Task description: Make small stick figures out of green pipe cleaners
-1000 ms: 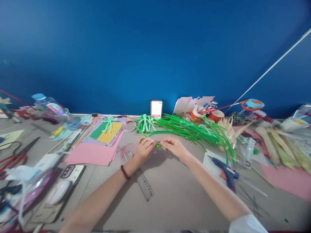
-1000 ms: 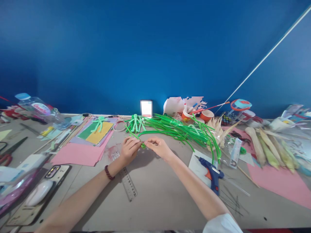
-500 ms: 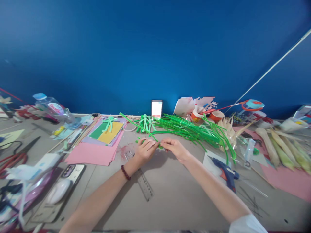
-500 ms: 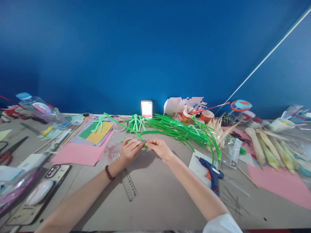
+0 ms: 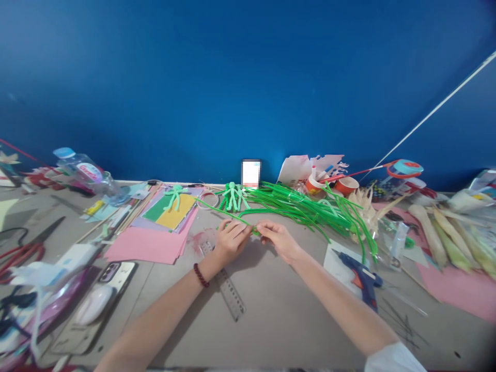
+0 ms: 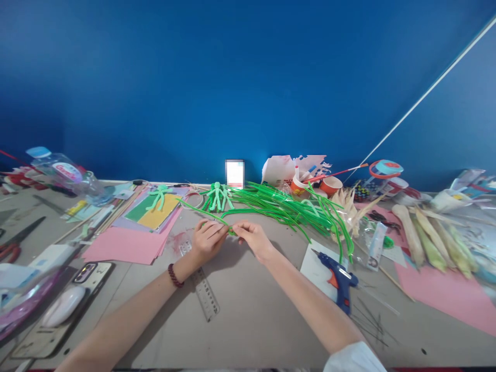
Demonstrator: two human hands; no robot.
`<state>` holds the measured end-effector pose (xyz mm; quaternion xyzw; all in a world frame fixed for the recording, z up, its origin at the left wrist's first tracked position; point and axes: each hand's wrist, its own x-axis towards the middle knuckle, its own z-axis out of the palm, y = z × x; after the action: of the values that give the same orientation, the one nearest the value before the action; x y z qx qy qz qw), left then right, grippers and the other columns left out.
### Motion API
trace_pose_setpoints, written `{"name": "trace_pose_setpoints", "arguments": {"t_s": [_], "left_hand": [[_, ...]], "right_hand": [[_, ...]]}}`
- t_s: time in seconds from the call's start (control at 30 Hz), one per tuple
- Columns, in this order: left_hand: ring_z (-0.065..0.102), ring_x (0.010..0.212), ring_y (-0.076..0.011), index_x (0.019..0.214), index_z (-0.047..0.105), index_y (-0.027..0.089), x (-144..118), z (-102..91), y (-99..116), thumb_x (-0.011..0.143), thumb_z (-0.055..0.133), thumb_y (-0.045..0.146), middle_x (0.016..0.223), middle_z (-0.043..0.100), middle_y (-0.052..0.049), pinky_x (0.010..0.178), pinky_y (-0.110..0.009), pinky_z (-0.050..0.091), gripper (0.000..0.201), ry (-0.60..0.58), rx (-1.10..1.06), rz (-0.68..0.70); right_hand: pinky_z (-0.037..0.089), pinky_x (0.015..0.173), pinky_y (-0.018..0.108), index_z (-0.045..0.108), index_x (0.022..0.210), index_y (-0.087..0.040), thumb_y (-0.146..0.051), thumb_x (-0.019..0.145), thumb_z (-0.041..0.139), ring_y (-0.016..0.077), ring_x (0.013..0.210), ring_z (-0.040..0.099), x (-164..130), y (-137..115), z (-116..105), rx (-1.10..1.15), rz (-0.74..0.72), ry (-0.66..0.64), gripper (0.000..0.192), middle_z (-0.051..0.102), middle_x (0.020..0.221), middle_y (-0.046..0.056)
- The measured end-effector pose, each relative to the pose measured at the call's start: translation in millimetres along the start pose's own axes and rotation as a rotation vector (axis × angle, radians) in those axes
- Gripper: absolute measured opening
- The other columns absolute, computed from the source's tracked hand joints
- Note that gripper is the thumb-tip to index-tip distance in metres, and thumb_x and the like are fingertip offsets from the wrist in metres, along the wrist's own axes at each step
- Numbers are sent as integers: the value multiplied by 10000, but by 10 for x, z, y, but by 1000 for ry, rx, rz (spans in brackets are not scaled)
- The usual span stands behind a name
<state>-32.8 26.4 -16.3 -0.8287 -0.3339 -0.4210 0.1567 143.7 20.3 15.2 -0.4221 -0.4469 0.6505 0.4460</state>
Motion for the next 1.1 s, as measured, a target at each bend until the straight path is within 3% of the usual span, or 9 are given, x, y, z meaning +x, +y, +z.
{"name": "trace_pose_setpoints", "arguments": {"t_s": [0.1, 0.2, 0.33, 0.53, 0.67, 0.83, 0.97, 1.1], "left_hand": [[607, 752, -138, 953, 603, 195, 4, 13, 3, 839, 522, 122, 805, 691, -30, 787, -325, 379, 158, 31, -60, -42], [603, 741, -140, 961, 600, 185, 11, 24, 6, 849, 505, 117, 814, 689, -43, 760, -326, 392, 162, 68, -126, -104], [614, 815, -157, 1012, 594, 188, 12, 39, 15, 868, 462, 120, 881, 687, -67, 770, -339, 415, 207, 93, -204, -172], [613, 926, -173, 1105, 566, 199, 21, 32, 81, 890, 414, 129, 981, 673, -85, 829, -363, 462, 272, 59, -417, -268], [611, 975, -178, 1138, 558, 207, -5, 56, 126, 889, 416, 125, 1035, 667, -88, 843, -347, 486, 299, 49, -519, -324], [622, 963, -172, 1109, 585, 213, -42, 92, 161, 885, 431, 145, 1040, 673, -81, 830, -307, 491, 281, 60, -603, -384], [628, 828, -170, 945, 649, 181, -3, 65, 190, 877, 481, 259, 900, 685, -72, 750, -286, 487, 197, 19, -766, -614], [569, 621, -129, 804, 652, 147, 72, 36, 208, 842, 526, 402, 674, 631, -31, 578, -231, 451, 288, -82, -1116, -899]], "right_hand": [[392, 557, 264, 690, 720, -168, -460, 639, 705, 122, 616, 485, -5, -63, -4, -18, -5, 22, 303, 590, 679, 22], [413, 572, 273, 692, 776, -188, -438, 665, 688, 143, 668, 524, -29, -176, -13, -77, -102, 76, 274, 627, 760, 37], [436, 621, 286, 680, 812, -203, -348, 691, 682, 138, 667, 538, -72, -261, -23, -164, -171, 4, 189, 635, 774, 25], [462, 704, 289, 656, 860, -199, -280, 729, 650, 151, 763, 583, -87, -171, -1, -325, -297, -94, 155, 656, 899, 40], [474, 698, 285, 655, 847, -198, -272, 747, 628, 157, 774, 597, -85, -149, 9, -447, -424, -52, 128, 660, 894, 43], [475, 692, 287, 663, 834, -198, -284, 761, 613, 163, 759, 612, -57, -130, -19, -504, -413, -15, 123, 674, 835, 36], [468, 678, 281, 671, 840, -195, -265, 775, 583, 160, 752, 610, -30, -121, -45, -525, -409, 3, 130, 675, 839, 39], [455, 653, 269, 675, 832, -193, -284, 769, 593, 148, 716, 588, -14, -123, -65, -519, -404, 53, 138, 666, 842, 42]]}}
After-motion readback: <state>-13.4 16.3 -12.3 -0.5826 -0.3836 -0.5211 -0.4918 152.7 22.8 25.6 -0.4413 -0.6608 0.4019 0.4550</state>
